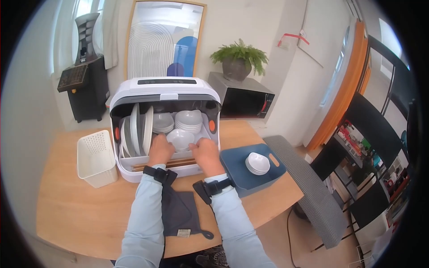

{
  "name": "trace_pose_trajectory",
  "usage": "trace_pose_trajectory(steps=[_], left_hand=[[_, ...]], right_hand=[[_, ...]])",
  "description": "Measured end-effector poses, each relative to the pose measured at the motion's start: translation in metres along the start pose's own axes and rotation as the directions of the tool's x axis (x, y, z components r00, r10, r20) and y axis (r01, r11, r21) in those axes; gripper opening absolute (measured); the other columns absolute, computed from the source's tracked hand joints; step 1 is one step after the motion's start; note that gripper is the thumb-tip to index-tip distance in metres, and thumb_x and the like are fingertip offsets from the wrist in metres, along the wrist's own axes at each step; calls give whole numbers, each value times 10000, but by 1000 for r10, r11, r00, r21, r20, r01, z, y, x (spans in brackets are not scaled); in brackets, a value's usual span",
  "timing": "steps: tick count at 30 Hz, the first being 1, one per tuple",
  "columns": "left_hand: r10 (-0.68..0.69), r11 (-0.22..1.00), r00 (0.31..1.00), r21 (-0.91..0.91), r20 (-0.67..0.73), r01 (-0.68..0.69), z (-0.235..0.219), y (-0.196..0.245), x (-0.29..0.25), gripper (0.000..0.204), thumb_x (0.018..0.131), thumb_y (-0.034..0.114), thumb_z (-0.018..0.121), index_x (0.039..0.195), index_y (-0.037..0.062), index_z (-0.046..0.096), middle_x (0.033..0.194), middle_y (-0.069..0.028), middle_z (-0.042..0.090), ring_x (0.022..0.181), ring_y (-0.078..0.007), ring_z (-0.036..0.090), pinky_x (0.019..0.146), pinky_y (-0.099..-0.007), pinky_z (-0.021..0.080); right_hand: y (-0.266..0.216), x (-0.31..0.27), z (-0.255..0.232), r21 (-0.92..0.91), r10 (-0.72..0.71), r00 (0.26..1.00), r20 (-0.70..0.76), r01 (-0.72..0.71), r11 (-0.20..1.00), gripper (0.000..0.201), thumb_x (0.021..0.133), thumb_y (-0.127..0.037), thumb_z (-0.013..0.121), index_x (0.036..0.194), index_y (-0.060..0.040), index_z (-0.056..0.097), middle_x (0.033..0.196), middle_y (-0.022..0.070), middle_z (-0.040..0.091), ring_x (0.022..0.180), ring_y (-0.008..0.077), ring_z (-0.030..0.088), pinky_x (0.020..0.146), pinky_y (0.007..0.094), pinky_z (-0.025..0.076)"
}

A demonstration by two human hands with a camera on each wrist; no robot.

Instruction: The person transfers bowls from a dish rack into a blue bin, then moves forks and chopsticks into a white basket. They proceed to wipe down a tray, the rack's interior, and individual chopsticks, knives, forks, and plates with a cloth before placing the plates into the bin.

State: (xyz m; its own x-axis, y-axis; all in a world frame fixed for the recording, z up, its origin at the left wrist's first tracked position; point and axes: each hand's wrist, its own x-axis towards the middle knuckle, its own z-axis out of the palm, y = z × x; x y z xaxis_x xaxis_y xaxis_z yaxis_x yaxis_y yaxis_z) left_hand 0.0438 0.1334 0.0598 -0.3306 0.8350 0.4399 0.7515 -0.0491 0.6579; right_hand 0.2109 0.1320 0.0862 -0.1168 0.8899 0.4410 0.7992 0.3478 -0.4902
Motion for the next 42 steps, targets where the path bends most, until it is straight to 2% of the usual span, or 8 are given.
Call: trace_pose_trajectory(steps=[4, 8, 14, 17, 27, 32, 39, 42], left_hand=[[9, 1000, 1000, 2, 15, -9, -1, -1, 1, 274, 731, 89, 649, 920, -109, 634, 979, -332, 601, 945, -466, 599, 846, -483, 481], [20, 1000, 1000, -15, 18, -20, 2, -6, 5, 276, 724, 94, 643, 910, -110, 629, 976, -331, 601, 948, -473, 594, 848, -481, 478], [0, 997, 1000, -81, -10, -1, -4, 5, -1, 279, 715, 90, 632, 909, -111, 625, 962, -338, 615, 954, -470, 598, 848, -477, 477], [-9, 995, 1000, -98, -7, 8, -4, 5, -2, 280, 719, 95, 633, 912, -107, 626, 969, -339, 619, 960, -465, 602, 850, -476, 477], [6, 993, 1000, -119, -26, -9, 7, -7, 3, 256, 768, 80, 606, 967, -74, 652, 984, -282, 636, 965, -435, 606, 858, -453, 480], [22, 1000, 999, -17, -23, -22, 5, -3, 1, 253, 768, 78, 603, 975, -58, 654, 1035, -291, 623, 981, -443, 599, 865, -472, 478], [-55, 997, 998, 60, 36, 53, -2, 13, -6, 341, 745, 150, 703, 1017, -50, 658, 1039, -251, 638, 1022, -408, 593, 887, -446, 477], [-9, 999, 1000, 38, -8, 9, 2, 6, -6, 295, 752, 155, 676, 947, -64, 647, 1050, -278, 625, 989, -441, 605, 836, -483, 500]], right_hand=[[-11, 11, 18, -7, 200, 979, 38, -200, 980, 395, 831, -363, 679, 895, 27, 690, 963, 252, 669, 919, 433, 639, 799, 493, 500], [1, 23, 31, 37, 216, 975, 55, -218, 975, 343, 813, -308, 661, 904, 21, 690, 975, 263, 664, 926, 436, 635, 819, 494, 498], [13, 28, 35, 111, 180, 983, 32, -183, 977, 298, 743, -224, 629, 861, 44, 683, 940, 291, 651, 913, 461, 621, 814, 511, 491], [14, 28, 36, 99, 162, 987, -3, -161, 982, 319, 743, -266, 642, 818, 42, 680, 874, 290, 647, 869, 455, 622, 793, 501, 484], [-3, 23, 11, 130, 100, 986, -132, -83, 988, 211, 765, -128, 620, 762, 79, 662, 803, 308, 637, 780, 476, 632, 722, 521, 507], [-6, 22, 1, 112, -3, 976, -219, 28, 993, 172, 778, -71, 594, 735, 93, 629, 785, 330, 624, 781, 486, 629, 719, 524, 509], [-8, 21, -27, 268, 1, 967, -254, 69, 961, 126, 823, -24, 559, 865, 94, 563, 779, 339, 606, 788, 504, 607, 713, 540, 483], [-17, 8, -47, 376, 6, 967, -255, 93, 922, 121, 868, -31, 544, 921, 77, 536, 793, 324, 604, 800, 498, 596, 701, 534, 462]])
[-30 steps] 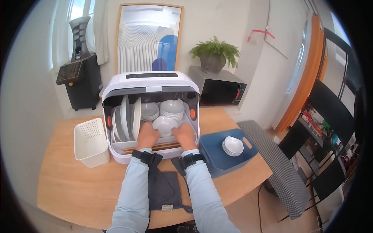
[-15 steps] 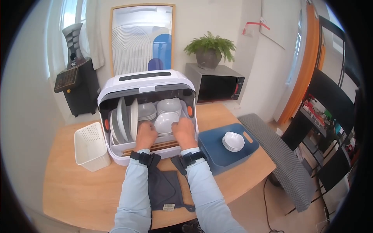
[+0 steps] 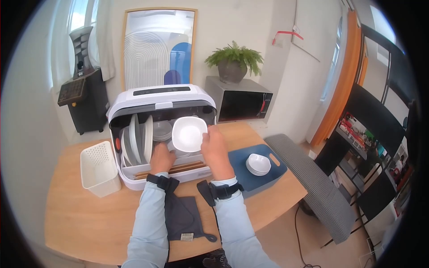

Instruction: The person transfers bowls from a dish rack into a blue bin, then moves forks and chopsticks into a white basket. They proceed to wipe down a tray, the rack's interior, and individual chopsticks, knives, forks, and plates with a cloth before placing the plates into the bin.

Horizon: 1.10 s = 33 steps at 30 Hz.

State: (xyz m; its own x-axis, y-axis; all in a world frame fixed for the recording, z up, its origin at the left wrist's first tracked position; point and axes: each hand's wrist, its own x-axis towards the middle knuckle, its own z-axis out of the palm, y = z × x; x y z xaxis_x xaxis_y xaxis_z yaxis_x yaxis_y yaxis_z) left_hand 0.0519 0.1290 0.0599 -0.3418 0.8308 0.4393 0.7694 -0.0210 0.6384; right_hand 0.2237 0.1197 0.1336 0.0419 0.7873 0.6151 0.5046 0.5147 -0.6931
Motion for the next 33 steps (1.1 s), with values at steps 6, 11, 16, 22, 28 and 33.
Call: trace_pose_trajectory(steps=[6, 11, 16, 22, 28, 33], left_hand=[[-33, 999, 999, 11, 38, 33, -6, 6, -2, 314, 744, 166, 712, 943, -68, 649, 1043, -279, 630, 991, -440, 607, 841, -480, 501], [-56, 998, 997, 6, 45, 56, -8, 7, -2, 402, 726, 164, 744, 1040, -70, 654, 1061, -278, 635, 1016, -416, 609, 873, -456, 491], [-7, 1000, 1000, 1, 6, 7, -7, 6, -2, 374, 755, 165, 719, 1035, -74, 652, 1011, -277, 649, 957, -421, 623, 844, -456, 496], [197, 862, 912, -379, -361, -336, 5, 2, 15, 379, 940, 312, 574, 918, -63, 626, 716, -209, 630, 614, -367, 590, 564, -419, 462], [290, 426, 916, -894, 278, 137, -38, 48, -6, 324, 963, 245, 518, 1072, -55, 571, 678, -80, 583, 509, -109, 532, 417, -217, 361], [219, 405, 929, -894, 298, 192, -32, 46, -4, 224, 897, 88, 479, 1017, -68, 585, 694, -108, 620, 456, -132, 551, 346, -221, 345]], right_hand=[[-14, -12, -23, 11, -81, 995, -56, 81, 997, 99, 911, -54, 533, 959, 32, 526, 823, 274, 607, 798, 477, 584, 672, 510, 444], [-12, -12, -21, -20, -142, 985, -102, 141, 990, 99, 913, -59, 533, 973, 21, 529, 831, 267, 607, 802, 475, 583, 673, 506, 447], [-5, -9, -16, 25, -97, 991, -89, 100, 995, 98, 912, -58, 534, 969, 21, 529, 831, 266, 609, 799, 472, 584, 672, 507, 447], [-3, -8, -16, -72, -141, 979, -146, 132, 989, 94, 909, -59, 534, 964, 17, 532, 814, 271, 615, 790, 472, 590, 672, 514, 447], [6, -7, -12, -64, -107, 987, -123, 100, 993, 109, 909, -66, 528, 974, 20, 532, 819, 281, 621, 804, 481, 594, 684, 527, 448], [-1, -12, -30, 11, -49, 998, -50, 49, 999, 246, 887, -165, 603, 1034, 22, 539, 810, 257, 630, 810, 442, 618, 691, 478, 476]])
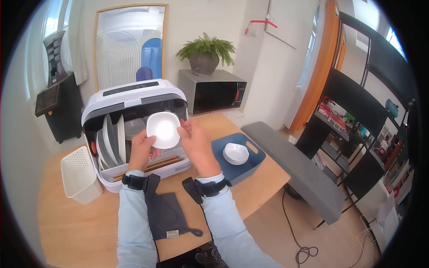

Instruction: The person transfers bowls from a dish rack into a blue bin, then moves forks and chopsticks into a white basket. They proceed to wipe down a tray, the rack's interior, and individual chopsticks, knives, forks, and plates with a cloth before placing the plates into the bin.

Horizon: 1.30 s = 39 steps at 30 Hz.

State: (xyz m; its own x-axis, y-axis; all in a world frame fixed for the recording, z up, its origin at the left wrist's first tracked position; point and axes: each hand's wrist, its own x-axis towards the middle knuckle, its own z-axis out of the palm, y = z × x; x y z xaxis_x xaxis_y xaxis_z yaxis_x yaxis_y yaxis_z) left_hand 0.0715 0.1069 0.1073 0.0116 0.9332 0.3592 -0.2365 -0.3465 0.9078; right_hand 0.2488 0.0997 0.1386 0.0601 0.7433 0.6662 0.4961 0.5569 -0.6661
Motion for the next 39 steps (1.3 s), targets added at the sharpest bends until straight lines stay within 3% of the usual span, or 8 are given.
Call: trace_pose_trajectory(steps=[6, 11, 15, 18, 24, 33, 37, 39], left_hand=[[-28, 999, 999, 26, -27, 29, -10, -4, 0, 233, 869, 59, 462, 1009, -78, 589, 687, -121, 614, 451, -140, 545, 356, -234, 350], [-47, 997, 998, 58, -32, 49, -15, -5, 1, 224, 862, 43, 454, 987, -84, 589, 681, -121, 607, 447, -143, 542, 365, -243, 354], [-63, 993, 997, 95, -47, 67, -15, -5, 2, 221, 861, 37, 453, 986, -88, 586, 681, -120, 603, 446, -142, 544, 366, -244, 350], [-80, 989, 995, 118, -53, 86, -15, -6, 2, 221, 862, 35, 453, 988, -89, 585, 684, -120, 603, 446, -141, 544, 367, -245, 349], [-81, 990, 996, 115, -31, 84, -17, -12, 4, 269, 872, 50, 470, 1063, -102, 582, 728, -134, 613, 456, -144, 551, 354, -236, 345], [-117, 984, 993, 129, -23, 119, -20, -15, 5, 266, 876, 44, 462, 1065, -91, 590, 710, -122, 607, 453, -138, 539, 359, -235, 344], [-86, 993, 996, 80, -31, 88, -17, -11, 4, 211, 858, 16, 451, 964, -91, 599, 631, -121, 590, 409, -135, 506, 374, -260, 348], [-78, 993, 996, 86, -31, 80, -20, -14, 6, 216, 853, 12, 447, 966, -92, 600, 633, -122, 592, 410, -136, 506, 375, -260, 351]], right_hand=[[34, -3, -87, -333, 144, 988, 48, -121, 935, 228, 809, -226, 684, 853, -8, 633, 840, 192, 667, 836, 388, 640, 726, 439, 493], [112, -12, -144, -772, 355, 918, 179, -93, 629, 417, 730, -312, 777, 937, 20, 633, 998, 242, 665, 945, 369, 643, 812, 421, 505], [153, -17, -159, -758, 459, 866, 197, -163, 631, 672, 692, -293, 816, 1215, 56, 579, 1200, 287, 594, 1076, 370, 613, 917, 388, 484], [179, -14, -168, -703, 410, 857, 314, -81, 707, 698, 702, -245, 807, 1265, 70, 540, 1157, 293, 608, 1054, 383, 616, 904, 394, 491], [192, -15, -166, -671, 323, 928, 187, -119, 731, 587, 720, -229, 798, 1166, 89, 589, 1028, 299, 637, 978, 409, 629, 856, 415, 509], [125, -27, -157, -759, 374, 885, 277, -37, 650, 463, 716, -311, 808, 926, 71, 655, 948, 276, 653, 895, 415, 641, 777, 440, 509], [86, -25, -141, -682, 66, 981, 183, 78, 727, 302, 783, -217, 752, 863, 60, 661, 840, 241, 669, 807, 371, 667, 687, 418, 517], [53, -24, -126, -486, 18, 987, 157, 62, 872, 264, 794, -194, 740, 863, 49, 666, 784, 226, 668, 749, 341, 676, 640, 390, 518]])
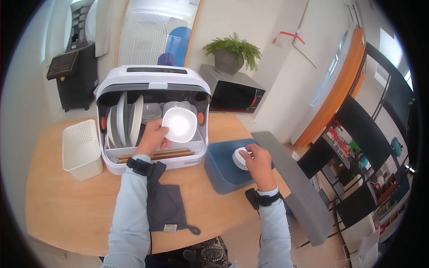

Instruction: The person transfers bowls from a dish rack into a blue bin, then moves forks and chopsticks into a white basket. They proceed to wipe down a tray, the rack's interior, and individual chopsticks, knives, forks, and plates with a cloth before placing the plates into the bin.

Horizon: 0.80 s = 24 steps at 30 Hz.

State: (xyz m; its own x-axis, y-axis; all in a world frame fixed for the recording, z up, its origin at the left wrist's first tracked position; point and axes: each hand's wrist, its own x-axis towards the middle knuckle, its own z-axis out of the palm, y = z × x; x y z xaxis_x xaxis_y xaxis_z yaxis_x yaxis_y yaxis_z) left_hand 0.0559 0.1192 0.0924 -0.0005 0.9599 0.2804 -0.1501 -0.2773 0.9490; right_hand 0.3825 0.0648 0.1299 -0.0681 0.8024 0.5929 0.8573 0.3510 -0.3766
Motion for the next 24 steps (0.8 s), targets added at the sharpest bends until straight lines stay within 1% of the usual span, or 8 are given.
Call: trace_pose_trajectory(steps=[2, 5, 8, 11, 13, 15, 18, 24], left_hand=[[10, 1000, 1000, -3, -2, -10, 0, 1, -1, 222, 847, 9, 443, 968, -94, 599, 631, -120, 590, 410, -138, 509, 378, -260, 356], [16, 999, 1000, -28, -10, -16, 1, 0, 0, 219, 848, 8, 449, 971, -96, 597, 637, -119, 590, 412, -141, 515, 378, -261, 360], [19, 999, 1000, -28, 11, -18, 0, -1, 0, 210, 855, 12, 462, 982, -93, 593, 661, -119, 595, 435, -148, 550, 379, -259, 376], [26, 999, 999, -45, 23, -25, -1, 1, 0, 210, 862, 21, 479, 1000, -87, 595, 670, -115, 599, 458, -150, 575, 382, -256, 390], [26, 997, 999, -71, 27, -25, -2, 2, 0, 208, 864, 26, 486, 1003, -82, 598, 672, -112, 601, 464, -149, 578, 384, -255, 393], [37, 999, 998, -39, 59, -35, -7, -1, 1, 218, 878, 40, 508, 1041, -70, 605, 704, -102, 612, 487, -140, 587, 401, -240, 404], [22, 1000, 993, -22, 116, -20, -11, -4, 3, 246, 900, 47, 530, 1109, -61, 601, 750, -92, 622, 522, -140, 603, 408, -223, 403], [36, 999, 980, 7, 195, -38, -11, 3, -2, 204, 883, 46, 588, 1052, -56, 637, 799, -91, 648, 585, -130, 628, 456, -213, 433]], right_hand=[[-33, -2, 5, 205, -27, 999, -45, 36, 978, 206, 814, -159, 717, 879, 32, 676, 708, 207, 661, 663, 294, 682, 568, 339, 513], [-69, -2, 26, 420, 14, 998, 54, -36, 907, 225, 827, -186, 708, 902, 24, 678, 731, 205, 666, 691, 319, 683, 610, 364, 522], [-85, 5, 61, 387, -54, 998, 15, 44, 921, 258, 844, -199, 688, 937, 40, 662, 740, 212, 666, 701, 342, 679, 650, 391, 524], [-90, 15, 97, 356, 15, 996, 93, -47, 933, 322, 854, -214, 672, 1006, 66, 629, 761, 228, 664, 725, 380, 671, 692, 421, 519], [-93, 20, 113, 555, 55, 969, 239, -183, 811, 279, 907, -148, 599, 1061, 84, 579, 773, 185, 674, 628, 256, 661, 572, 332, 506], [-100, 19, 116, 722, 57, 915, 398, -352, 595, 260, 929, -114, 553, 1103, 79, 562, 805, 148, 675, 574, 150, 629, 500, 244, 475], [-99, 13, 129, 830, 53, 946, 320, -307, 466, 157, 959, -70, 499, 1020, 66, 549, 766, 120, 662, 560, 104, 601, 448, 228, 444], [-95, 3, 131, 862, 76, 970, 229, -238, 447, 146, 961, -75, 506, 1013, 55, 547, 773, 127, 658, 573, 100, 611, 461, 239, 449]])
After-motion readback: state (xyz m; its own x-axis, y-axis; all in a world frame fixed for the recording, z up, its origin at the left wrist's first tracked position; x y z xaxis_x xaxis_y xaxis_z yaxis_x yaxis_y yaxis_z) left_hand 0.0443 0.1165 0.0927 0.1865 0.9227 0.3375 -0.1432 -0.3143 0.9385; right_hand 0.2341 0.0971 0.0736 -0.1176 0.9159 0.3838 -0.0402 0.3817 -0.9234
